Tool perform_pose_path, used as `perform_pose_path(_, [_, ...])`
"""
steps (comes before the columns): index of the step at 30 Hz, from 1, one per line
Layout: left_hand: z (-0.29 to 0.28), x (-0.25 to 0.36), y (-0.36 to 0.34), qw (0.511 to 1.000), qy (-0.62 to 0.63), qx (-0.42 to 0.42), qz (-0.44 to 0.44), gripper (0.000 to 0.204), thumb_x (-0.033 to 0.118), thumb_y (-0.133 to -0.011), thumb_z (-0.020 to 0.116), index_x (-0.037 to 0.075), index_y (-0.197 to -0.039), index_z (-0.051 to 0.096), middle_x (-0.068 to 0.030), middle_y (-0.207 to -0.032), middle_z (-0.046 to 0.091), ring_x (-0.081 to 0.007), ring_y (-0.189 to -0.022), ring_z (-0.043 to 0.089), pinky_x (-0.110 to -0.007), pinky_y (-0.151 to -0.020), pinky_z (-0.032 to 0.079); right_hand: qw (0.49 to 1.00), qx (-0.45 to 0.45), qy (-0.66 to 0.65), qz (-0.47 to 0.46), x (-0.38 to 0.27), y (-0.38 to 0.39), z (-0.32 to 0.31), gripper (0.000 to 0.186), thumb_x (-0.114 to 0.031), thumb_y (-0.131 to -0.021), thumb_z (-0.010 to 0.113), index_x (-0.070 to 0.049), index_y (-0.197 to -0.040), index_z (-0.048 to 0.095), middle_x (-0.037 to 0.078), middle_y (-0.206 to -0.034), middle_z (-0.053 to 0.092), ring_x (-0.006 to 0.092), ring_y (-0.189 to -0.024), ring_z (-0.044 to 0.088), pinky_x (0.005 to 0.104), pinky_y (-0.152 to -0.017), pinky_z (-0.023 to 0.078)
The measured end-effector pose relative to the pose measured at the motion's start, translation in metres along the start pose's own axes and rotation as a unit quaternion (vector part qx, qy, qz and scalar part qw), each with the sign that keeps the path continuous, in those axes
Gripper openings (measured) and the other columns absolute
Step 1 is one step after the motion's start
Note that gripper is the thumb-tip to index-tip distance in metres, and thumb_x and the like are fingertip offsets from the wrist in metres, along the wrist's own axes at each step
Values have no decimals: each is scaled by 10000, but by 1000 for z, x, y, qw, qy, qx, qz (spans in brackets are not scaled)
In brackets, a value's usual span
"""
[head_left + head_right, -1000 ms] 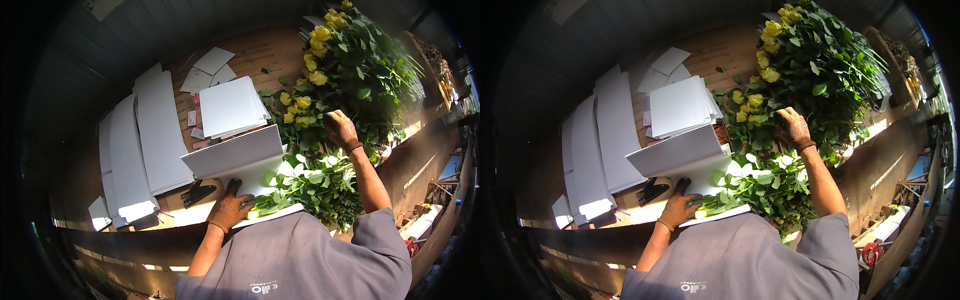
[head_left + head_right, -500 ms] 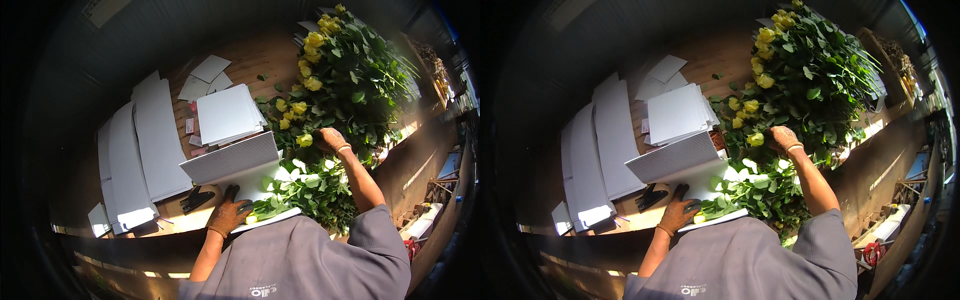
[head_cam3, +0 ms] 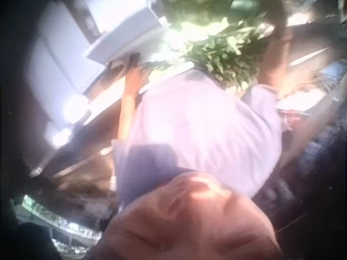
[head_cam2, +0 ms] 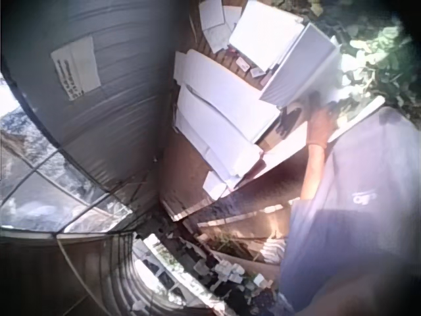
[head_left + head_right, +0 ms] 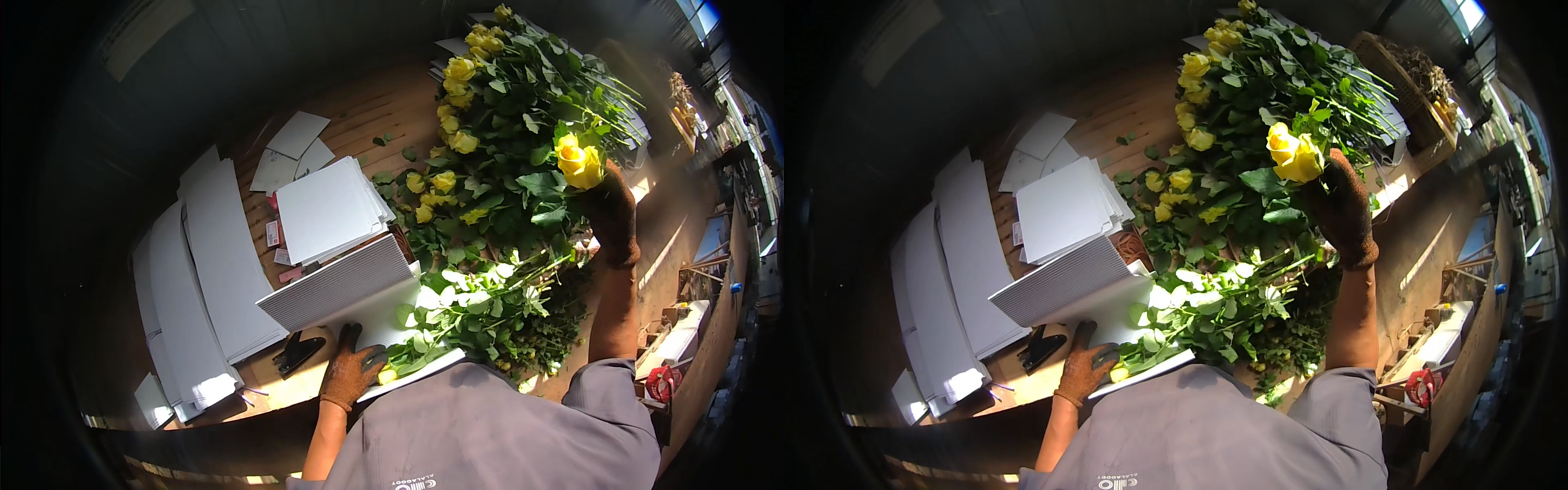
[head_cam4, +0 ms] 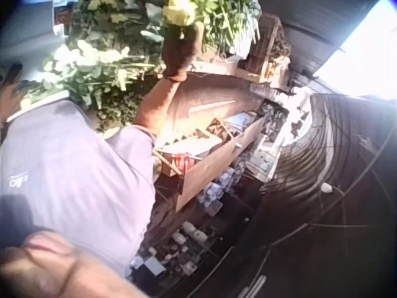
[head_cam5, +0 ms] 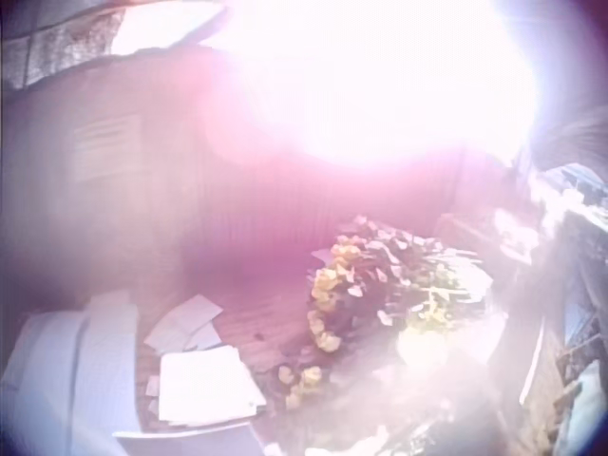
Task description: The person places yellow roses into a white box lined with shredded paper, then closes the box and staples it shut. The person repeats this process with another box, arranging flowers and securing the packaging.
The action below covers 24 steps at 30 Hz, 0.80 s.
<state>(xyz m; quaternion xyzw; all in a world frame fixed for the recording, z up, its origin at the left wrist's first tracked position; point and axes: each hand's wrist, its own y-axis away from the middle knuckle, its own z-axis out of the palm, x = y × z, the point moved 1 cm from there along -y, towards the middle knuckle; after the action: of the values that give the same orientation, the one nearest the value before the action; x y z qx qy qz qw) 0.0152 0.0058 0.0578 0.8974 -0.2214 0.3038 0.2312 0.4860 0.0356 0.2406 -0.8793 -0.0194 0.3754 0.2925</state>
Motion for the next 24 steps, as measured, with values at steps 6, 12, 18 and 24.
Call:
perform_pose_path(6, [1,-1,-3,996,67,-36,-52,340,338,-871,704,130,-1139,731,-254,-1484,398,-431,-1400,337,-440,-1148,332,935,62,322,-136,-46,-27,-23,376,-12,-851,647,-45,-1226,625,171,-1189,621,344,-1033,650,379,-864,527])
perform_pose_path(12, [2,-2,-2,1000,21,-5,-4,348,341,-862,713,132,-1139,734,-239,-1503,382,-418,-1416,316,-438,-1153,326,915,81,353,-177,-91,-39,-32,428,34,-818,662,-62,-1235,639,138,-1106,608,284,-926,650,352,-788,536])
perform_pose_path(18, [-2,4,-1,999,28,-9,-23,349,319,-845,738,130,-1139,733,-214,-1496,387,-407,-1428,301,-445,-1162,320,951,-141,200,-187,-90,-16,49,435,-41,-787,718,-122,-1206,634,108,-978,613,312,-765,637,376,-653,524])
perform_pose_path(24, [1,-5,-1,997,46,-23,-53,600,355,-826,759,176,-1365,566,-201,-1539,328,-379,-1385,399,-420,-1133,376,870,-477,-17,-120,-109,82,188,216,-133,-780,684,-104,-988,633,128,-903,609,340,-745,639,431,-618,505])
